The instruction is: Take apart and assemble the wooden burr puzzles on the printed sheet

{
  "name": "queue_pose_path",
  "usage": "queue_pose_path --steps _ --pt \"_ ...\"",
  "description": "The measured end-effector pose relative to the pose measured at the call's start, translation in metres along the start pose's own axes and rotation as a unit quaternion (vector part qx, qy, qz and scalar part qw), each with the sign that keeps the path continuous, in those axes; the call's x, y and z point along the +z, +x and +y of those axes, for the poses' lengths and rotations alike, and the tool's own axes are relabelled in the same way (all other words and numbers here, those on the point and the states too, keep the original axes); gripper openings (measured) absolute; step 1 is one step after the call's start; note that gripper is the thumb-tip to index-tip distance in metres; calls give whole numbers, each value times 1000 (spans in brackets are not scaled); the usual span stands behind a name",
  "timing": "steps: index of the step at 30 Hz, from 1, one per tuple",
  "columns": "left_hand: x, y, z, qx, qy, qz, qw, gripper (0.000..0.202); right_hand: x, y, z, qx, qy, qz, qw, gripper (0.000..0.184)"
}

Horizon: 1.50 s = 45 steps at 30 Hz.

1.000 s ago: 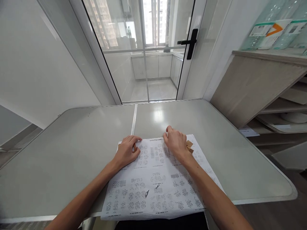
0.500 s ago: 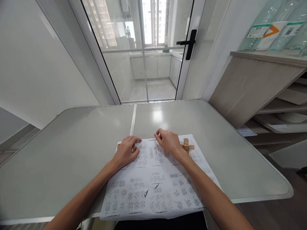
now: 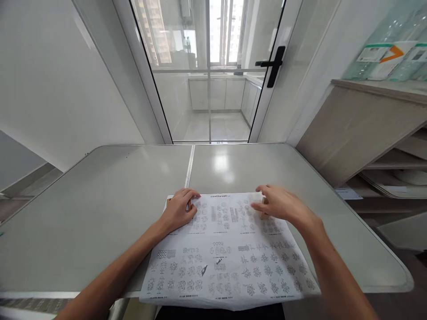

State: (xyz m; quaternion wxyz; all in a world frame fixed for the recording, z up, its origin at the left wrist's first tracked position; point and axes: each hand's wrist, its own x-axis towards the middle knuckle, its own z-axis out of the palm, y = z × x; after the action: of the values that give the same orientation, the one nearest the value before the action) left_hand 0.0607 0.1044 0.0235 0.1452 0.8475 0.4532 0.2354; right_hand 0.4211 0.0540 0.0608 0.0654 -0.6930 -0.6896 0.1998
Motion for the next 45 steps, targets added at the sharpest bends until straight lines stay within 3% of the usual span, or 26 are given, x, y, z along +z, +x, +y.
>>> queue_pose_path --steps 4,8,13,20,24,27,32,35,38,40,45 --pt "0 0 -1 1 4 -4 1000 36 10 -10 16 1 3 -59 998 57" --pt "1 -1 -3 0 13 -11 1000 36 24 -5 5 6 -14 -80 997 41" --pt "5 0 -8 31 19 -2 999 36 34 10 -6 -16 -7 -68 998 34" --pt "7 5 -11 24 80 23 996 26 29 30 -1 2 55 -80 995 31" --pt "6 4 -9 32 110 50 992 24 28 37 -4 -18 35 -35 999 28" --pt "6 3 -8 69 109 66 989 22 24 38 -21 -54 30 -7 998 30" --pt "7 2 -10 127 91 49 987 17 24 41 -72 -136 148 42 979 37" --pt "5 2 -12 136 98 31 985 15 37 45 -89 -147 264 8 953 44" --pt "4 3 -14 139 106 29 984 14 53 45 -89 -138 358 -65 921 46" --pt "5 3 -14 136 112 32 984 14 61 41 -85 -127 371 -89 916 46" --pt "7 5 -14 132 103 31 985 14 70 27 -79 -91 387 -75 915 50"
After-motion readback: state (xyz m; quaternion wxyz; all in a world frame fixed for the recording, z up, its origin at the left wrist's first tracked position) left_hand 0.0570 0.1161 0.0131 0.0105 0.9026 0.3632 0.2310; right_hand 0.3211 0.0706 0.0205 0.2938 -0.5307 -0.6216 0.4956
